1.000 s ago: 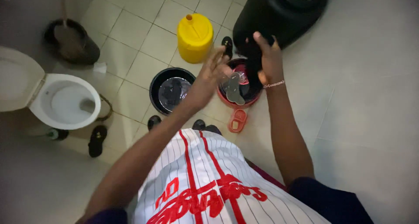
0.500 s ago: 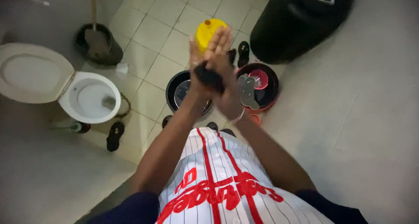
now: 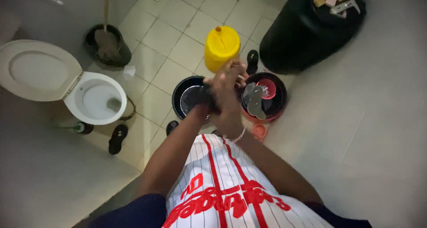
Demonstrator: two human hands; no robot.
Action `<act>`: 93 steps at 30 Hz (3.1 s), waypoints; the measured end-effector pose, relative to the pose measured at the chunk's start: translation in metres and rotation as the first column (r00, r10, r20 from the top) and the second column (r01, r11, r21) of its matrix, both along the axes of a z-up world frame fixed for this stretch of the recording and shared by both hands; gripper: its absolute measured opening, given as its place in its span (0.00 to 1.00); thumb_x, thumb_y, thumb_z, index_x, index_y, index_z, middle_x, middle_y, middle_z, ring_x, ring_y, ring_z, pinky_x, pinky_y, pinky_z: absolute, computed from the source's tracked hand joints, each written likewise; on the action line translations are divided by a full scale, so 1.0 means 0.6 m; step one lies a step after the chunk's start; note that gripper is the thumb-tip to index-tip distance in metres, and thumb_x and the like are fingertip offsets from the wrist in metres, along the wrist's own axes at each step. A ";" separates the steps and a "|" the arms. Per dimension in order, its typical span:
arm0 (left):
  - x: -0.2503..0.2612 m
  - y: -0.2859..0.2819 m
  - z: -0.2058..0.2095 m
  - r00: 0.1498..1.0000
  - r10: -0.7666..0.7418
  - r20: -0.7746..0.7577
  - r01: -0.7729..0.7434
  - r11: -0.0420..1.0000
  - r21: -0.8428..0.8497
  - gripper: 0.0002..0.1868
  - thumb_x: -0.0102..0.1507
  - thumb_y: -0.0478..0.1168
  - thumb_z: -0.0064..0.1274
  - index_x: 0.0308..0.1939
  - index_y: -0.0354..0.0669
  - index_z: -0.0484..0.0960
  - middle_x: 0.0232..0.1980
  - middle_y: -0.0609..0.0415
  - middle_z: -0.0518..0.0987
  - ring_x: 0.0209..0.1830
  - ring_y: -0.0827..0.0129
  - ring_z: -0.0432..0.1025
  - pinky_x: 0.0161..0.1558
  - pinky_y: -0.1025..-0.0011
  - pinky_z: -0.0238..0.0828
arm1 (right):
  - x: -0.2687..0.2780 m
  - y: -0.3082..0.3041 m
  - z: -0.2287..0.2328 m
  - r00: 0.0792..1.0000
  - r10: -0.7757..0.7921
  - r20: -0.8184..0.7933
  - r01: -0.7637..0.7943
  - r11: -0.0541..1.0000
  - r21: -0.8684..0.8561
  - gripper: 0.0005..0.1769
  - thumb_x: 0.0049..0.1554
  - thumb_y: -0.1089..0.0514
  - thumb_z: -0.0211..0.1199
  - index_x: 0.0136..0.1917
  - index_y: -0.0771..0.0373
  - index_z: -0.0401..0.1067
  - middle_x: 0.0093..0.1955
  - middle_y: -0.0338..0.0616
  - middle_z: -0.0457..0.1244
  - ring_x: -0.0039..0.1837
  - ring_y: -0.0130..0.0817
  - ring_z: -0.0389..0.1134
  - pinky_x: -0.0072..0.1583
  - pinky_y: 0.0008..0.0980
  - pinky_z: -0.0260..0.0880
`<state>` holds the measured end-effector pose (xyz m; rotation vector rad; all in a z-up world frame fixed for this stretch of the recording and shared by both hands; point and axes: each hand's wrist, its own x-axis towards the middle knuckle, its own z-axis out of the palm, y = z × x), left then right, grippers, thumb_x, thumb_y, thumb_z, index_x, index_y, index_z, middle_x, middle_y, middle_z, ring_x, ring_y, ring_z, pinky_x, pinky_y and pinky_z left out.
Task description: Hand washing a black garment in a bucket of water.
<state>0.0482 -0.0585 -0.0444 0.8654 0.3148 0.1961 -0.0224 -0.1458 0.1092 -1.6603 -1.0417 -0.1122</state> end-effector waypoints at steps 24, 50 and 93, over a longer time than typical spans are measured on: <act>-0.140 0.086 0.181 0.968 0.249 0.005 -0.232 0.892 0.389 0.26 0.68 0.46 0.60 0.67 0.38 0.81 0.59 0.45 0.83 0.58 0.56 0.78 0.60 0.63 0.72 | 0.056 -0.076 -0.111 0.977 0.140 -0.161 -0.152 0.986 -0.064 0.19 0.66 0.60 0.53 0.69 0.69 0.66 0.77 0.63 0.53 0.76 0.57 0.58 0.74 0.53 0.63; -0.185 0.009 0.126 0.981 -0.169 -0.094 0.133 0.944 -0.301 0.23 0.69 0.50 0.56 0.61 0.40 0.77 0.56 0.53 0.81 0.53 0.68 0.77 0.55 0.66 0.75 | 0.081 -0.065 0.033 -0.239 0.904 -0.355 -0.006 0.364 0.931 0.49 0.67 0.23 0.42 0.87 0.54 0.41 0.73 0.62 0.62 0.77 0.59 0.63 0.70 0.48 0.69; -0.204 -0.014 0.190 0.917 0.370 0.150 -0.281 0.330 0.901 0.24 0.75 0.56 0.45 0.60 0.39 0.78 0.62 0.44 0.74 0.64 0.53 0.67 0.67 0.58 0.59 | -0.061 -0.036 -0.037 0.417 0.142 -0.898 0.132 0.968 0.214 0.38 0.65 0.37 0.58 0.77 0.64 0.61 0.73 0.43 0.60 0.72 0.32 0.61 0.71 0.35 0.62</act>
